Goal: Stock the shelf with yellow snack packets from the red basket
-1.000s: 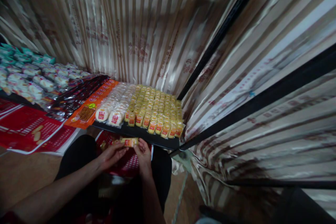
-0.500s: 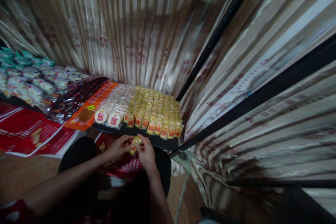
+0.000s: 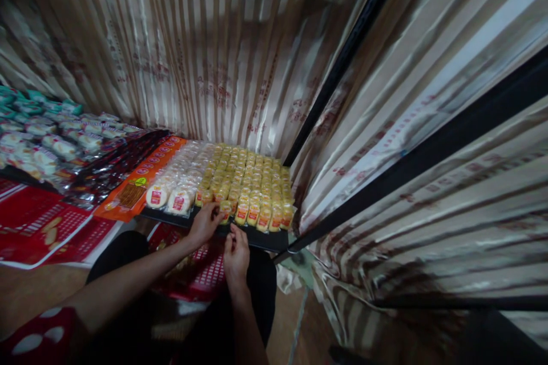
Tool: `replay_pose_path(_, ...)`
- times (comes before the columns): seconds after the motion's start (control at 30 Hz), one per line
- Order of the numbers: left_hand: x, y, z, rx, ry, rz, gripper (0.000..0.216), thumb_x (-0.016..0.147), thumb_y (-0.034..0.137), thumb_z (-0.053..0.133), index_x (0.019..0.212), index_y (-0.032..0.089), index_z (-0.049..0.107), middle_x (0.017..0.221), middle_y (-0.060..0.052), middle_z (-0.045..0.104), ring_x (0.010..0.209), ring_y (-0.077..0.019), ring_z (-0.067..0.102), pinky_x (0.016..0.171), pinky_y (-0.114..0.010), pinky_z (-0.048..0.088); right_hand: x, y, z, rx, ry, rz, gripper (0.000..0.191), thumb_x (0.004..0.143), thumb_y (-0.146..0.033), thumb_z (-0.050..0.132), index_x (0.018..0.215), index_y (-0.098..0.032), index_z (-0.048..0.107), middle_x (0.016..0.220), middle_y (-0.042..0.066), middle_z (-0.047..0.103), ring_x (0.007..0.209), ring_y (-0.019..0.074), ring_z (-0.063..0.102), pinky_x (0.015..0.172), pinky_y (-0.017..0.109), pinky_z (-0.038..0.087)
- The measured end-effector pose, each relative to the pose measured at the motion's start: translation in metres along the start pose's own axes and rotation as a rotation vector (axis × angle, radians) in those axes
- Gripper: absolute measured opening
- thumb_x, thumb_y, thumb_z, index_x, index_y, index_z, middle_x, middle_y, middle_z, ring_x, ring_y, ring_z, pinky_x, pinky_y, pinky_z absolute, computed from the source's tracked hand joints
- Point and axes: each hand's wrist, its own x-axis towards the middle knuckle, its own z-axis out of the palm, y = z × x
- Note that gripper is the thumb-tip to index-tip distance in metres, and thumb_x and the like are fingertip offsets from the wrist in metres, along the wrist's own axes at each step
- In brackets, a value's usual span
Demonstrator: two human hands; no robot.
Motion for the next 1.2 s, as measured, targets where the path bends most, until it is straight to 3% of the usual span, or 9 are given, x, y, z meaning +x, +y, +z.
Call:
replay_pose_path(0.2, 0.003, 0.008, 0.012, 0.001, -0.035, 0.034, 0.018, 0.082, 0.028, 0.051, 0.094, 0.016, 0.055, 0.087, -0.006, 0.054, 0.077, -0.0171, 0.053, 0.076, -0.031, 0.043, 0.015, 0.002, 0.001, -0.015, 0.057, -0.035, 0.035, 0.083, -0.029, 0.039, 0.11, -0.015, 0.057, 0.104, 0.012, 0.059, 0.09, 0.0183, 0.058, 0.082, 0.034, 0.048)
replay_pose_path(0.43, 0.0, 0.009, 0.015, -0.048, -0.017, 0.009, 0.032, 0.08, 0.019, 0.051, 0.11, 0.015, 0.045, 0.093, -0.006, 0.053, 0.077, -0.0153, 0.053, 0.078, -0.029, 0.043, 0.022, 0.007, 0.003, -0.019, 0.068, -0.001, 0.037, 0.083, -0.032, 0.039, 0.11, -0.013, 0.057, 0.105, 0.014, 0.058, 0.086, 0.0185, 0.059, 0.079, 0.034, 0.049)
replay_pose_path(0.67, -0.003, 0.007, 0.011, 0.164, -0.098, -0.067, 0.013, 0.084, 0.03, 0.047, 0.088, 0.019, 0.051, 0.08, -0.001, 0.059, 0.071, -0.015, 0.056, 0.064, -0.024, 0.04, 0.023, 0.009, 0.002, -0.078, 0.071, -0.048, 0.036, 0.084, -0.028, 0.036, 0.11, -0.013, 0.057, 0.106, 0.014, 0.059, 0.094, 0.0197, 0.057, 0.084, 0.036, 0.047)
replay_pose_path(0.87, 0.0, 0.001, 0.017, 0.014, -0.102, -0.001, 0.009, 0.083, 0.026, 0.048, 0.079, 0.019, 0.051, 0.075, -0.002, 0.058, 0.07, -0.0142, 0.056, 0.068, -0.024, 0.04, 0.027, 0.008, 0.0, -0.124, 0.092, -0.074, 0.036, 0.085, -0.026, 0.036, 0.112, -0.015, 0.056, 0.103, 0.013, 0.06, 0.093, 0.0195, 0.057, 0.086, 0.037, 0.046)
replay_pose_path(1.2, 0.002, -0.004, 0.027, -0.045, -0.05, -0.037, 0.011, 0.083, 0.028, 0.047, 0.078, 0.019, 0.049, 0.073, 0.0, 0.057, 0.068, -0.0132, 0.055, 0.068, -0.024, 0.041, 0.026, 0.012, 0.003, -0.149, 0.075, -0.09, 0.038, 0.086, -0.026, 0.034, 0.117, -0.018, 0.054, 0.104, 0.011, 0.059, 0.093, 0.0178, 0.057, 0.087, 0.034, 0.045)
